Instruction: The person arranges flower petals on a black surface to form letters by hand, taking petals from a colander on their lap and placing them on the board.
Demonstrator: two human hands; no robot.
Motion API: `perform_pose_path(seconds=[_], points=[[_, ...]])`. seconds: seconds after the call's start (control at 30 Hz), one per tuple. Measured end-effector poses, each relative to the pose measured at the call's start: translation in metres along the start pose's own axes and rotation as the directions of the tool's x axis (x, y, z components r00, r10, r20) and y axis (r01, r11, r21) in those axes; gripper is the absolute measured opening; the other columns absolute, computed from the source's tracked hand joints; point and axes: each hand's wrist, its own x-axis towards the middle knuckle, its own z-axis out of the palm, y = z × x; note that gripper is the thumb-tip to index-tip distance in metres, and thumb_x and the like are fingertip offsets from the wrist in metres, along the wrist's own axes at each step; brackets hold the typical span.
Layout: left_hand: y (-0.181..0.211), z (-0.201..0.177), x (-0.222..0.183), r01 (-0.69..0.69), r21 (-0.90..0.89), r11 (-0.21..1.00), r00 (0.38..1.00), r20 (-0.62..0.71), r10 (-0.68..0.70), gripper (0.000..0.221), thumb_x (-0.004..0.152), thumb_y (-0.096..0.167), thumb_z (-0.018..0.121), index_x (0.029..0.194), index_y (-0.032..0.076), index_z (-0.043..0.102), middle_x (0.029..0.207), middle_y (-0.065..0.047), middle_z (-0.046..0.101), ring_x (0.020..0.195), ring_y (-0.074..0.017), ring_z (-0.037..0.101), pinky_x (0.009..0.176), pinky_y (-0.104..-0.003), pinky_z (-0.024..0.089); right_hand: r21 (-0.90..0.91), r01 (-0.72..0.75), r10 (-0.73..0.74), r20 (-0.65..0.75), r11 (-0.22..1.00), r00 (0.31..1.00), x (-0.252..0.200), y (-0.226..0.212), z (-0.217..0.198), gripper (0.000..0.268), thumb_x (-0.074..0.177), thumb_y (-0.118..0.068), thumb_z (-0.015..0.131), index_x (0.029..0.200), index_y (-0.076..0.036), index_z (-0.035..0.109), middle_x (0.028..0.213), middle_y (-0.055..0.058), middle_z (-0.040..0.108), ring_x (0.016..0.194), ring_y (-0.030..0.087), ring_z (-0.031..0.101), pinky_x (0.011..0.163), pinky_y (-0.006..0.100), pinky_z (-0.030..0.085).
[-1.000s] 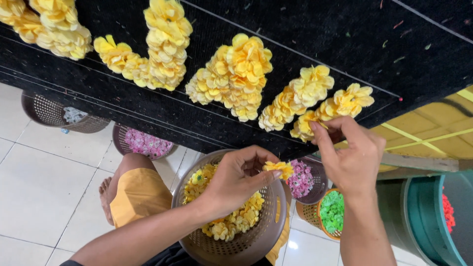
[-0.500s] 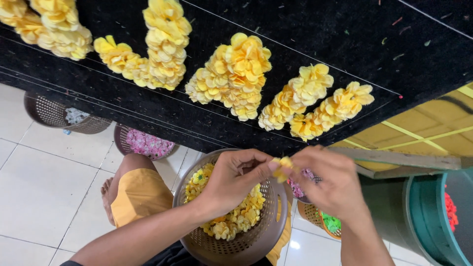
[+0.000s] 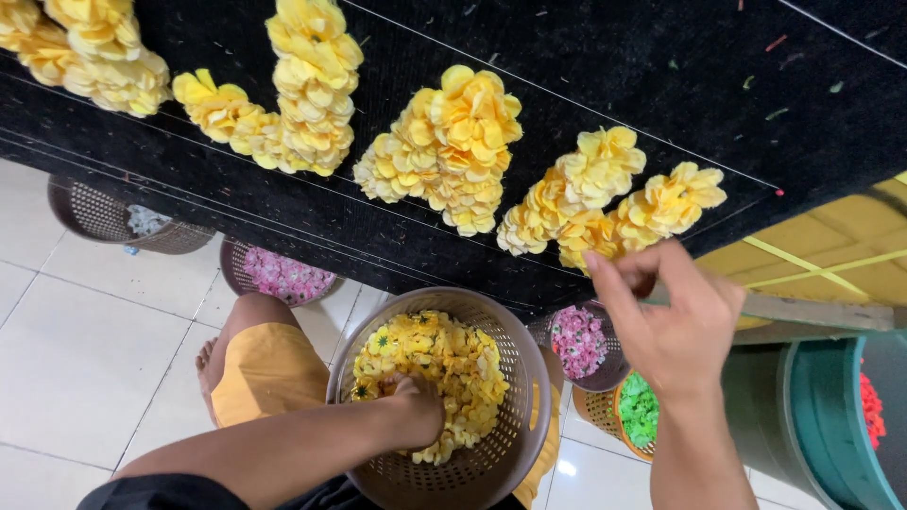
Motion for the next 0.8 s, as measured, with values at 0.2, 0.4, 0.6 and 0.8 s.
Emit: perform_pose_path(seconds=[0.2, 0.4, 0.6, 0.8], points=[[-0.011, -0.02, -0.029, -0.009, -0.139, 0.99, 0.998, 0.06, 0.017, 0.081, 0.106, 0.011, 0.068, 0.169, 0.006, 0.017, 0.166, -0.034, 0.013, 0.152, -0.0553, 0.016, 0.118, -0.07, 0.041, 0.358, -0.235, 0.062, 0.435, 0.904, 0.898, -0.059, -0.012, 0.023, 0.011, 0.094, -0.016, 0.075, 0.089, -0.009, 0.081, 0.074, 0.003, 0.083, 0.04, 0.005, 0.058, 0.035, 0.022, 0.044], [-0.023, -0.04, -0.092, -0.201, -0.433, 0.879, 0.979, -0.122, 0.164, 0.041, 0.109, -0.002, 0.06, 0.15, -0.003, 0.054, 0.137, -0.021, 0.068, 0.125, -0.0341, 0.069, 0.109, -0.042, 0.062, 0.122, -0.512, 0.167, 0.86, 0.85, 0.482, -0.096, -0.015, 0.044, 0.019, 0.101, -0.039, 0.071, 0.101, -0.02, 0.076, 0.083, 0.001, 0.081, 0.078, 0.015, 0.078, 0.073, 0.033, 0.061], [-0.038, -0.038, -0.115, -0.355, -0.825, 0.44, 0.903, -0.424, -0.067, 0.014, 0.11, 0.024, 0.063, 0.12, 0.014, 0.066, 0.127, -0.014, 0.073, 0.086, -0.0172, 0.084, 0.069, -0.024, 0.069, 0.298, -0.539, 0.007, 0.87, 0.788, 0.493, -0.105, -0.018, 0.062, 0.019, 0.103, -0.025, 0.073, 0.091, -0.012, 0.069, 0.087, 0.001, 0.073, 0.068, 0.014, 0.061, 0.061, 0.033, 0.046], [-0.043, -0.032, -0.118, -0.502, -0.844, 0.188, 0.807, -0.536, -0.25, 0.018, 0.1, 0.034, 0.074, 0.106, 0.018, 0.07, 0.141, -0.014, 0.074, 0.08, -0.0184, 0.091, 0.056, -0.018, 0.063, 0.473, -0.431, 0.047, 0.63, 0.769, 0.775, -0.088, -0.009, 0.045, 0.023, 0.102, -0.019, 0.067, 0.082, -0.01, 0.07, 0.115, 0.005, 0.079, 0.064, 0.005, 0.059, 0.061, 0.022, 0.056]])
